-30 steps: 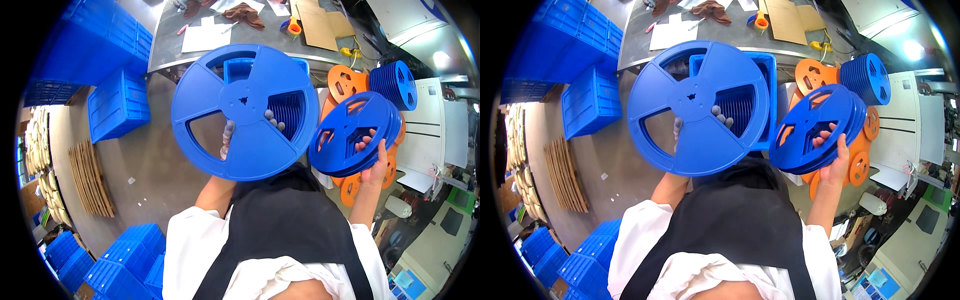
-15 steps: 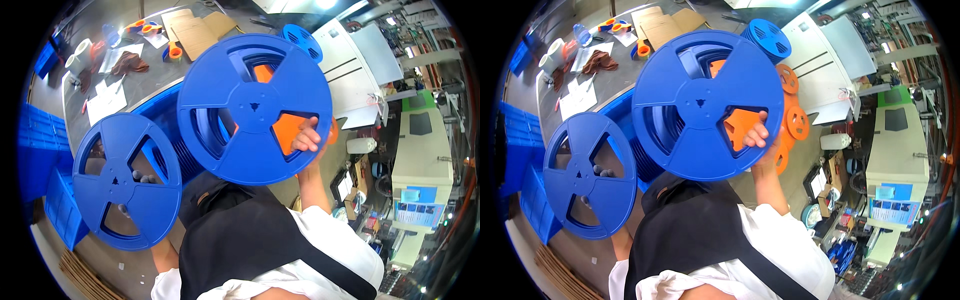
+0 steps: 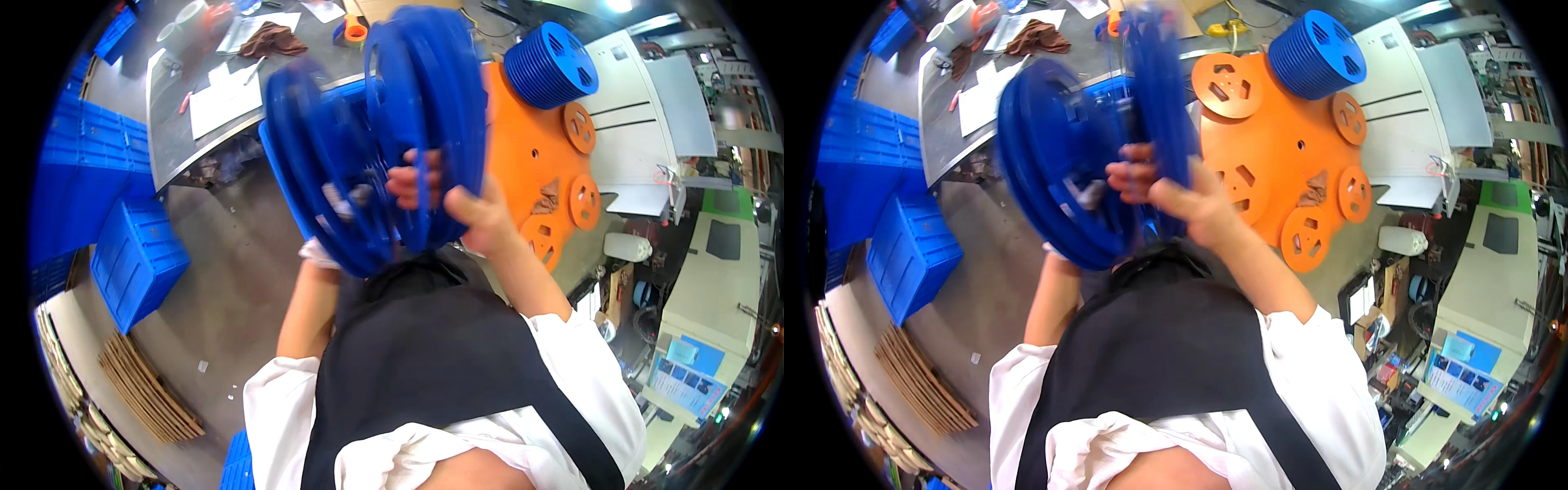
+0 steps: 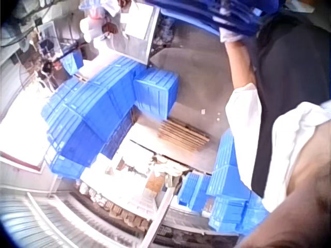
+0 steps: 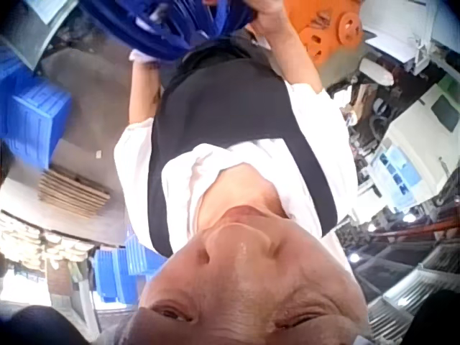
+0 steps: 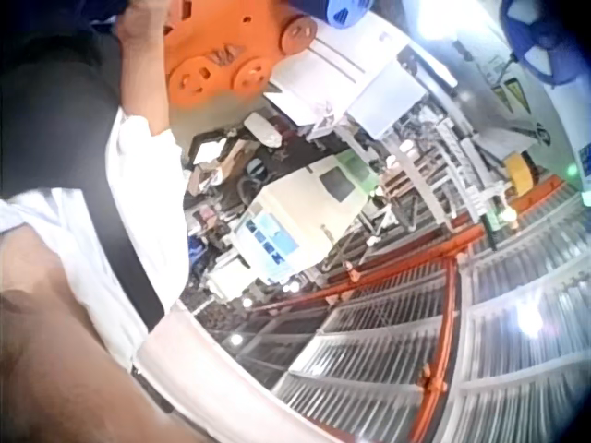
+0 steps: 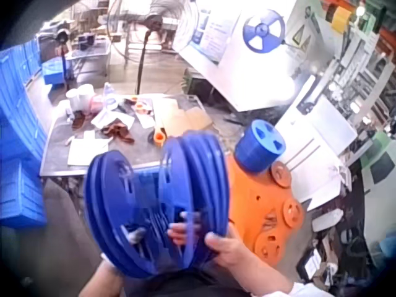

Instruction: The person repeatedly picks up blue plastic spools from a blue bin and stacks them onto an orange stand. The person also wipes the spools with a cloth and arranges cardboard pieces on a nearby table.

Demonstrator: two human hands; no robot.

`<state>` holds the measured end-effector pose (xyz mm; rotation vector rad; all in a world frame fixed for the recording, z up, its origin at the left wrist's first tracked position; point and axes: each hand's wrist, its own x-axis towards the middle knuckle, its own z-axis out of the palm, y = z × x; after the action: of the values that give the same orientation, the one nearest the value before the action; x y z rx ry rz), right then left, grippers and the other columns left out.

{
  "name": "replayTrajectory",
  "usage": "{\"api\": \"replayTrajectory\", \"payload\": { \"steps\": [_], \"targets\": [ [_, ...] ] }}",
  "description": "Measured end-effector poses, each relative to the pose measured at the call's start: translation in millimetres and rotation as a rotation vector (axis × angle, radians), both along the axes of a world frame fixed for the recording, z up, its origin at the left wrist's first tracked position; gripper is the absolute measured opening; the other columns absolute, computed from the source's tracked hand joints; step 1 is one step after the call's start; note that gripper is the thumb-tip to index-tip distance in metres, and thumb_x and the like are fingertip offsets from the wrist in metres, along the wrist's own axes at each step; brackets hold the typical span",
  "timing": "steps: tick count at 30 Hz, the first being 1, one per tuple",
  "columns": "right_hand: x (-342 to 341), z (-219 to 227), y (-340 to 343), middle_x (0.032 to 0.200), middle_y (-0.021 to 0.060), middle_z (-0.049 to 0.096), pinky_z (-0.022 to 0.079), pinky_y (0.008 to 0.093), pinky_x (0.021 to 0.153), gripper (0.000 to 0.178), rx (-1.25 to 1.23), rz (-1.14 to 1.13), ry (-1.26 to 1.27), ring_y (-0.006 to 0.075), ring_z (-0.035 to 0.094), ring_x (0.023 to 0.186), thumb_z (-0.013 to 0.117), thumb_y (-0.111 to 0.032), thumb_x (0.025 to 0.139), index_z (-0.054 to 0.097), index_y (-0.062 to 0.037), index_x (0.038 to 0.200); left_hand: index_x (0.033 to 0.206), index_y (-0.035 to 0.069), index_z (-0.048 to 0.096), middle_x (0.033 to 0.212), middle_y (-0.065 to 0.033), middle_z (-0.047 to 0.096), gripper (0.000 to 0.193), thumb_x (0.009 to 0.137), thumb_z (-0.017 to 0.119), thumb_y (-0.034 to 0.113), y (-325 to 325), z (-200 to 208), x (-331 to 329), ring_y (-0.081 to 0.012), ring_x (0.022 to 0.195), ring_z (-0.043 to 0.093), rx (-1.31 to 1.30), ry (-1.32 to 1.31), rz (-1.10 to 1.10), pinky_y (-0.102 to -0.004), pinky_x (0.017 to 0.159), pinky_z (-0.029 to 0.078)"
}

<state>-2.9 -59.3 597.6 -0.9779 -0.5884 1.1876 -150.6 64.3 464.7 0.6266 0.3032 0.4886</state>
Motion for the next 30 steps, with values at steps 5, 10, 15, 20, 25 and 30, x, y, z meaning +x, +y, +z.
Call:
{"api": "replayTrajectory", "payload": {
  "steps": [5,10,15,20,25,30],
  "targets": [
    [-28.3,2.0,11.0,0.122,0.0098,0.062,0.044,0.0292,0.096,0.056,-0.102,0.162,-0.638,0.0179,0.059,0.111,0.067,-0.022,0.091,0.045,0.0036,0.136,0.132,0.004,0.053,0.119,-0.0074,0.064,0.049,0.09,0.068,0.027,-17.9,-2.8,6.5,-0.0195,0.107,0.063,-0.639,-0.105,0.003,-0.0297,0.096,0.049],
    [9.4,18.6,0.5,0.108,0.0189,0.068,0.054,0.0359,0.085,0.049,-0.275,-0.042,-0.431,0.0284,0.069,0.094,0.059,-0.03,0.097,0.049,0.0048,0.13,0.131,0.003,0.051,0.123,-0.0145,0.062,0.052,0.085,0.068,0.017,0.9,13.7,-18.6,-0.0273,0.11,0.063,-0.43,0.002,0.095,-0.0435,0.097,0.053],
    [55.2,0.9,-40.3,0.081,0.0072,0.065,0.046,0.0203,0.051,0.055,-0.433,-0.331,-0.382,0.0129,0.064,0.059,0.056,-0.046,0.096,0.056,0.0017,0.124,0.133,0.002,0.05,0.126,-0.0188,0.06,0.068,0.081,0.074,0.038,5.5,22.8,-30.2,-0.0344,0.122,0.055,-0.54,-0.443,0.007,-0.0495,0.108,0.042],
    [86.2,-28.6,-76.6,0.082,0.008,0.066,0.048,0.0227,0.054,0.057,-0.533,-0.427,-0.284,0.0142,0.064,0.061,0.056,-0.048,0.095,0.055,0.002,0.124,0.132,0.003,0.051,0.125,-0.0128,0.059,0.07,0.085,0.066,0.053,7.5,18.1,-30.7,-0.0295,0.126,0.052,-0.555,-0.546,-0.04,-0.0443,0.116,0.031],
    [94.0,-29.3,-84.9,0.085,0.0087,0.065,0.052,0.0258,0.061,0.057,-0.627,-0.492,-0.236,0.0157,0.066,0.07,0.051,-0.049,0.098,0.055,0.0017,0.124,0.13,0.002,0.051,0.122,-0.0131,0.059,0.071,0.084,0.066,0.054,11.4,3.8,-11.6,-0.0294,0.125,0.053,-0.645,-0.501,-0.087,-0.0433,0.117,0.03],
    [117.0,-42.0,-98.6,0.083,0.0058,0.063,0.051,0.025,0.061,0.053,-0.644,-0.59,-0.089,0.014,0.062,0.068,0.042,-0.045,0.102,0.053,0.0005,0.126,0.129,0.001,0.051,0.117,-0.0131,0.061,0.074,0.082,0.066,0.056,2.6,-6.6,18.2,-0.0286,0.121,0.056,-0.693,-0.398,-0.037,-0.0434,0.116,0.033]
  ]
}}
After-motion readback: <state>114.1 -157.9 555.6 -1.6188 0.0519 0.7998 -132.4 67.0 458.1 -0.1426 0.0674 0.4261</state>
